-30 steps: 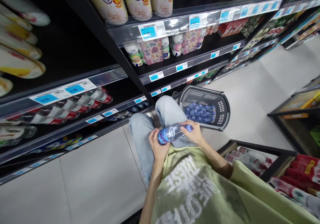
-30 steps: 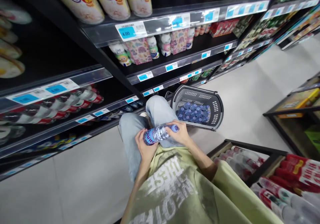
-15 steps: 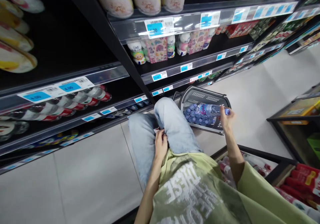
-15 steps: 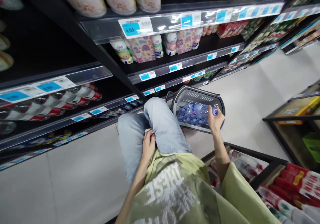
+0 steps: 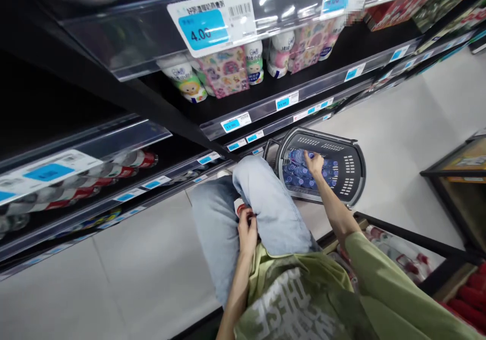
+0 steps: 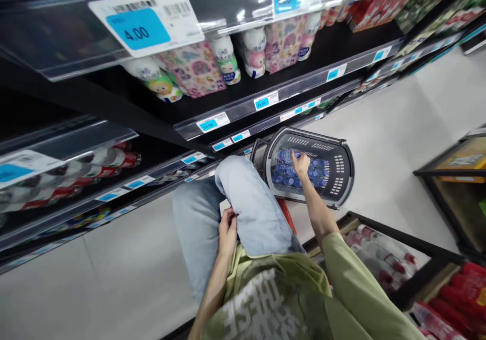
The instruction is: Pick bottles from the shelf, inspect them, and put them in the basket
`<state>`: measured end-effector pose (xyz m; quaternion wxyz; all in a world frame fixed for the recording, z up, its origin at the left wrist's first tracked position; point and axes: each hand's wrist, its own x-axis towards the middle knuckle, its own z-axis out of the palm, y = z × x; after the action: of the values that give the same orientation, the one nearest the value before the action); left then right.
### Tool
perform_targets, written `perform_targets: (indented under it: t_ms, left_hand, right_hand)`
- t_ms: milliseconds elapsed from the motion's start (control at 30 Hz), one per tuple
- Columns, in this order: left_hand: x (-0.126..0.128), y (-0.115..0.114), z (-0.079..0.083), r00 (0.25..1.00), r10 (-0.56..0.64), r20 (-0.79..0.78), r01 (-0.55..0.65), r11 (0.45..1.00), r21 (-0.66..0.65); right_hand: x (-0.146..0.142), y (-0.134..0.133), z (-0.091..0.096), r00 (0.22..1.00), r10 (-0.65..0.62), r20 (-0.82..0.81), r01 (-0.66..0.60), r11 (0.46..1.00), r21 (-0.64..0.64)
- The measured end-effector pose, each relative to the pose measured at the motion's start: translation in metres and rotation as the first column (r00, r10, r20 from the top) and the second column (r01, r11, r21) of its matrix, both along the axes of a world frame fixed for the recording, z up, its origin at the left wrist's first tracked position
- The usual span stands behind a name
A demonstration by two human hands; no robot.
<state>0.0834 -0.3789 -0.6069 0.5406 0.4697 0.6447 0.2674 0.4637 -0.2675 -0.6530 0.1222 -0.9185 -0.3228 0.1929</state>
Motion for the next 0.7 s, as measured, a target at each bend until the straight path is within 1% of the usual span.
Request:
perform_targets:
  t_ms: [133,267,400,567,700]
  left_hand:
    - [0.000,0.005,0.004,1.000,-0.012,-0.021,0.010,0.997,-0.071]
    - [-0.003,0.010,0.006,0.999,-0.035,-0.023,0.032,0.993,-0.117]
    - [-0.004,0.015,0.003,0.999,-0.040,-0.015,0.038,0.991,-0.126]
    - [-0.003,0.022,-0.003,0.999,-0.046,0.014,0.048,0.980,-0.191]
    - [0.001,0.024,-0.008,0.999,-0.037,-0.002,0.036,0.976,-0.214]
  right_hand:
    - [-0.005,0.022,-0.040,0.998,0.030,-0.061,-0.034,0.997,-0.069]
    - [-0.011,0.028,-0.075,0.991,0.056,-0.125,-0.072,0.990,-0.122]
    - [-0.020,0.032,-0.106,0.984,0.008,-0.179,-0.044,0.979,-0.198]
    - [-0.036,0.042,-0.134,0.975,-0.069,-0.212,0.018,0.972,-0.234]
    - [-0.042,0.047,-0.146,0.963,-0.097,-0.251,0.038,0.973,-0.229]
